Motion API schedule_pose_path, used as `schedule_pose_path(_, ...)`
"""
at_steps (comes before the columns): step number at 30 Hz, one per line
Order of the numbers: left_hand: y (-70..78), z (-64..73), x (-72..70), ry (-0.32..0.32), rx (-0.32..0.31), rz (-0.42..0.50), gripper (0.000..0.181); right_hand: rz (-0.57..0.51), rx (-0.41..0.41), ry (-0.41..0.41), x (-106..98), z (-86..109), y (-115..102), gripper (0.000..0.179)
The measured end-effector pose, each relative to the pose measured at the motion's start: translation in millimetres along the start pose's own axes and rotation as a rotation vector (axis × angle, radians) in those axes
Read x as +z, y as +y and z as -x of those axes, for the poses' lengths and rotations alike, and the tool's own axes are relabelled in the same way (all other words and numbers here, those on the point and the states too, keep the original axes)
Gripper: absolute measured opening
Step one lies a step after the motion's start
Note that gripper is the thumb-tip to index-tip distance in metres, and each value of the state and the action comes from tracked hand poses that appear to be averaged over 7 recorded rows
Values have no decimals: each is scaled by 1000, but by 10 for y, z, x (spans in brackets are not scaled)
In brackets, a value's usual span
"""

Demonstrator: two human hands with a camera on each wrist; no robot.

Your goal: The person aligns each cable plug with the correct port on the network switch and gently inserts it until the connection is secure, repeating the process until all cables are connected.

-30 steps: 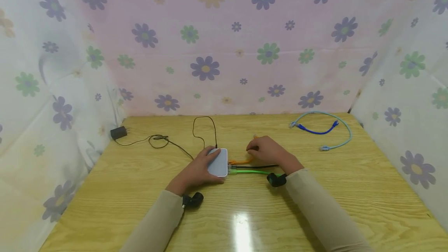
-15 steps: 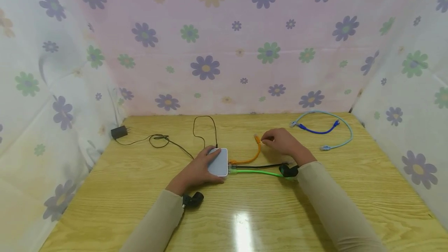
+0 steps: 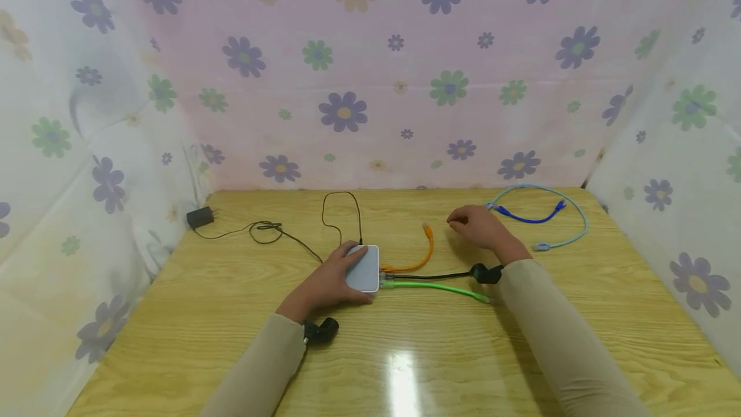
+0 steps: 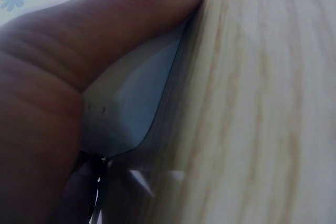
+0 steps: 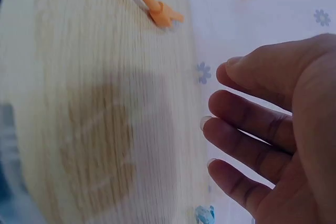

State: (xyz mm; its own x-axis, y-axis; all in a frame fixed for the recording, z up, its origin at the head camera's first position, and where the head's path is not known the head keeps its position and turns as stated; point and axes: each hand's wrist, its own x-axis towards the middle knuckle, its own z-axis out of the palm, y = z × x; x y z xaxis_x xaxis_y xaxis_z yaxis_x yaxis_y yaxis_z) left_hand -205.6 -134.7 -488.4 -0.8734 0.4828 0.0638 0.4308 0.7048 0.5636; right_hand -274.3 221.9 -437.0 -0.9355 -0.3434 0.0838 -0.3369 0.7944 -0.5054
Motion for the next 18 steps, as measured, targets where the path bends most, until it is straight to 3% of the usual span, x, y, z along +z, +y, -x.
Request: schedule_pose_path(18, -16, 0, 7, 8, 2, 16, 104, 93, 100, 100, -173, -61, 261, 35)
